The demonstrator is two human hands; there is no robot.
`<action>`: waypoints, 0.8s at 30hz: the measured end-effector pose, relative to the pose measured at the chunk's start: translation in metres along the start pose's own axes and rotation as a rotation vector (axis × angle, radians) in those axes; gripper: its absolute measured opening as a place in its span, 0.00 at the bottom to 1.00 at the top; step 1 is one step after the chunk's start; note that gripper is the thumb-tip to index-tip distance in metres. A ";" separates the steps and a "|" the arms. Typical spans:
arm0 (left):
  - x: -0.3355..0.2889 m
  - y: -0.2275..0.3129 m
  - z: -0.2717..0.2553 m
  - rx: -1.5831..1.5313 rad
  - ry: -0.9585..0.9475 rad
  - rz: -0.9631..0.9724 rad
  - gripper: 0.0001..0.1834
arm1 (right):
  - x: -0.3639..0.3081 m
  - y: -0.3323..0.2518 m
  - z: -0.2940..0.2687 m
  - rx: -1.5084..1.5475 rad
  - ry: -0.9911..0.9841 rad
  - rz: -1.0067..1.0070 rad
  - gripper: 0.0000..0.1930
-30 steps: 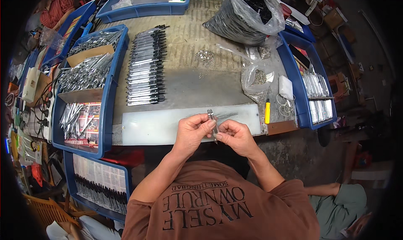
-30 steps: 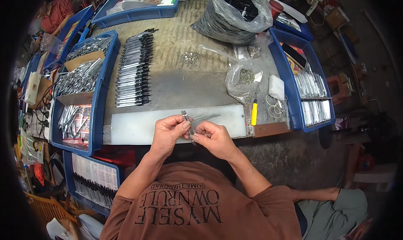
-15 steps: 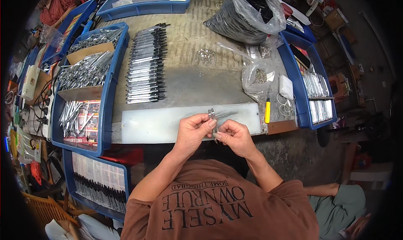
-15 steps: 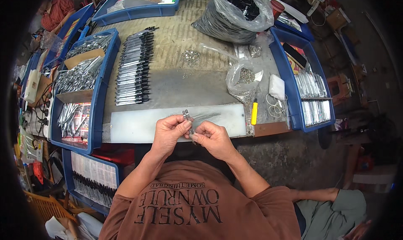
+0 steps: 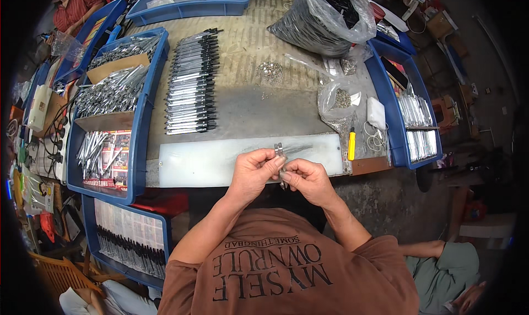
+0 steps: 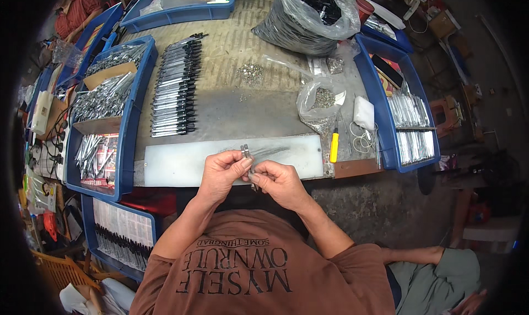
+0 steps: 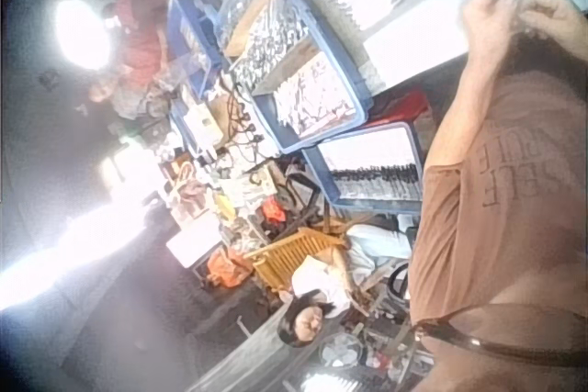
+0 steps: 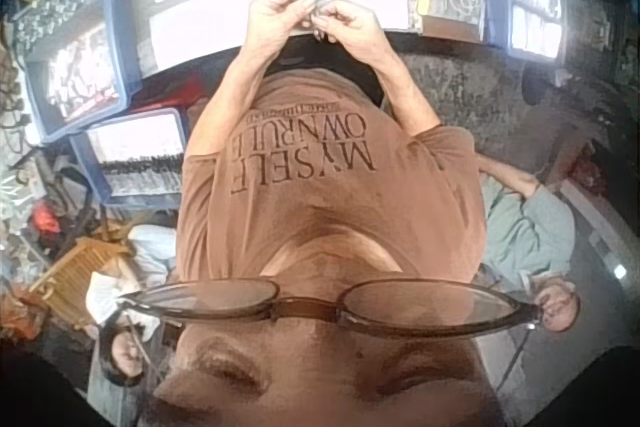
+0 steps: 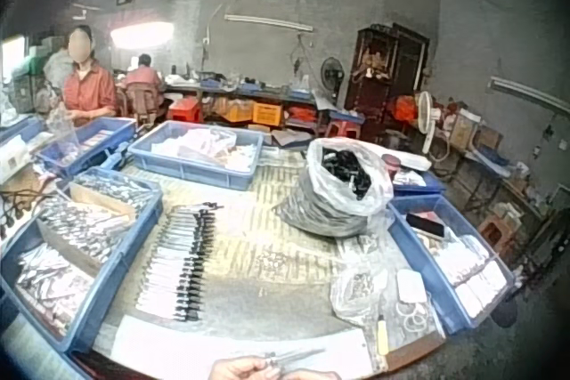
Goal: The person assembles small components by fitting parts together by hand and arranging the assembled pieces into rows on the table.
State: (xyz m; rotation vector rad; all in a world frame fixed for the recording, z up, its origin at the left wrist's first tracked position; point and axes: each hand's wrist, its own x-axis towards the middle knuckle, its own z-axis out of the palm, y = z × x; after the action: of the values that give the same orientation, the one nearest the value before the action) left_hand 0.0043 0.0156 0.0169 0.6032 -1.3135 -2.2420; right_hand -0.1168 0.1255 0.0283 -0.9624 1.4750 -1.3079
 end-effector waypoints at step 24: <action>-0.001 -0.001 0.002 0.023 0.041 -0.003 0.06 | 0.000 -0.002 0.004 -0.021 0.041 -0.007 0.08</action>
State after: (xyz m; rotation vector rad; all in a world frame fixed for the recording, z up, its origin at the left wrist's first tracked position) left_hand 0.0037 0.0180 0.0168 0.6562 -1.3205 -2.2084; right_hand -0.1130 0.1247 0.0302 -0.9600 1.5202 -1.3263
